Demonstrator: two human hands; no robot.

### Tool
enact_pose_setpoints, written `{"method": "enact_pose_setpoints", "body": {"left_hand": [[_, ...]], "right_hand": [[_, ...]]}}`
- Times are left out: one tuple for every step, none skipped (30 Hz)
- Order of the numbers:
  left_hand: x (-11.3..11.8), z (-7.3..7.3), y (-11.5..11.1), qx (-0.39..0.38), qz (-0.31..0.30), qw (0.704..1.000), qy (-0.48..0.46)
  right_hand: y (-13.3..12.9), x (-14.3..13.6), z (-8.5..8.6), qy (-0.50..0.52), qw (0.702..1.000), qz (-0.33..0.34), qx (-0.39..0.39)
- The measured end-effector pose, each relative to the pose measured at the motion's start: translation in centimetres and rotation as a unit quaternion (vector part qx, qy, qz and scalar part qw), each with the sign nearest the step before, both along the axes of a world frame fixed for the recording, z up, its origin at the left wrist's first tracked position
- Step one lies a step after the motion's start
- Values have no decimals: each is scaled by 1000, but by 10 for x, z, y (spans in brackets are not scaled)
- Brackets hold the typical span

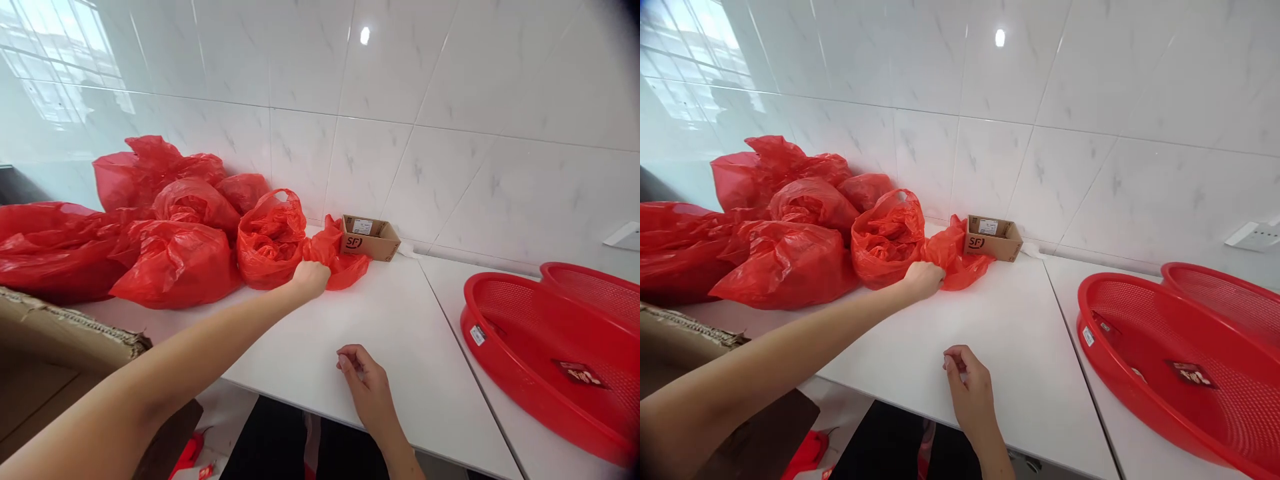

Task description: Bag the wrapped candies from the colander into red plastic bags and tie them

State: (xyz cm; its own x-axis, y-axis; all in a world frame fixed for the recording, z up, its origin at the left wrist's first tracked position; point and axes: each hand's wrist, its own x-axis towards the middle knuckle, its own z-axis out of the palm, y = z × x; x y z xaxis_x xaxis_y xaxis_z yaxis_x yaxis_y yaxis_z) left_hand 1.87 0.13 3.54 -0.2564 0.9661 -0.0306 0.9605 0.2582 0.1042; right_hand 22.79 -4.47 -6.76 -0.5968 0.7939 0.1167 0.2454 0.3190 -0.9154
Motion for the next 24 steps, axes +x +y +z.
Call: {"method": "enact_pose_setpoints", "body": {"left_hand": [[8, -5, -10, 1, -4, 1000, -9], [17, -10, -22, 2, -9, 1000, -19], [26, -16, -36, 4, -17, 999, -32], [34, -21, -51, 6, -26, 999, -46], [42, -26, -68, 8, -34, 997, -62], [48, -30, -85, 8, -38, 996, -79], [53, -34, -101, 6, -39, 994, -99], [57, -35, -117, 9, -30, 991, -131], [59, -35, -131, 25, -10, 984, -176], [61, -33, -142, 48, 12, 978, -203], [63, -29, -151, 81, 33, 972, -219], [64, -24, -155, 127, 48, 967, -217], [66, -18, -155, 185, 54, 962, -193], [67, -13, -152, 249, 50, 954, -158], [69, -9, -144, 310, 38, 943, -114], [70, -8, -134, 356, 25, 932, -67], [70, -9, -122, 380, 15, 925, -23], [69, -12, -109, 379, 11, 925, 14], [67, -18, -96, 354, 16, 934, 39], [64, -25, -85, 314, 27, 948, 53], [59, -32, -75, 265, 41, 962, 55], [54, -40, -68, 216, 52, 974, 48], [48, -46, -64, 173, 58, 982, 37], [43, -51, -62, 140, 58, 988, 27]], "right_hand": [[0, 0, -1, 13, 1000, 3, 5], [-1, 0, -2, 32, 999, -1, 11], [-1, 1, -2, 58, 998, -14, 19], [-2, 3, -2, 86, 995, -35, 30], [-3, 6, 0, 112, 991, -60, 46], [-4, 11, 2, 133, 985, -85, 68], [-5, 17, 7, 149, 979, -105, 96], [-4, 24, 13, 159, 972, -119, 128], [-3, 30, 20, 165, 965, -130, 157], [-1, 37, 29, 168, 959, -142, 180], [1, 41, 38, 167, 953, -155, 197], [4, 44, 46, 162, 949, -169, 211], [6, 45, 53, 151, 947, -177, 223], [8, 43, 58, 135, 945, -177, 238], [8, 39, 61, 113, 946, -165, 256], [6, 34, 61, 81, 948, -141, 273], [3, 28, 59, 42, 952, -107, 285], [-1, 22, 55, -4, 955, -69, 289], [-6, 16, 51, -50, 956, -34, 288], [-10, 12, 45, -93, 955, -3, 282], [-14, 10, 41, -127, 953, 19, 273], [-16, 10, 38, -153, 952, 32, 263], [-17, 12, 36, -172, 951, 40, 253], [-17, 15, 36, -185, 952, 44, 240]]}}
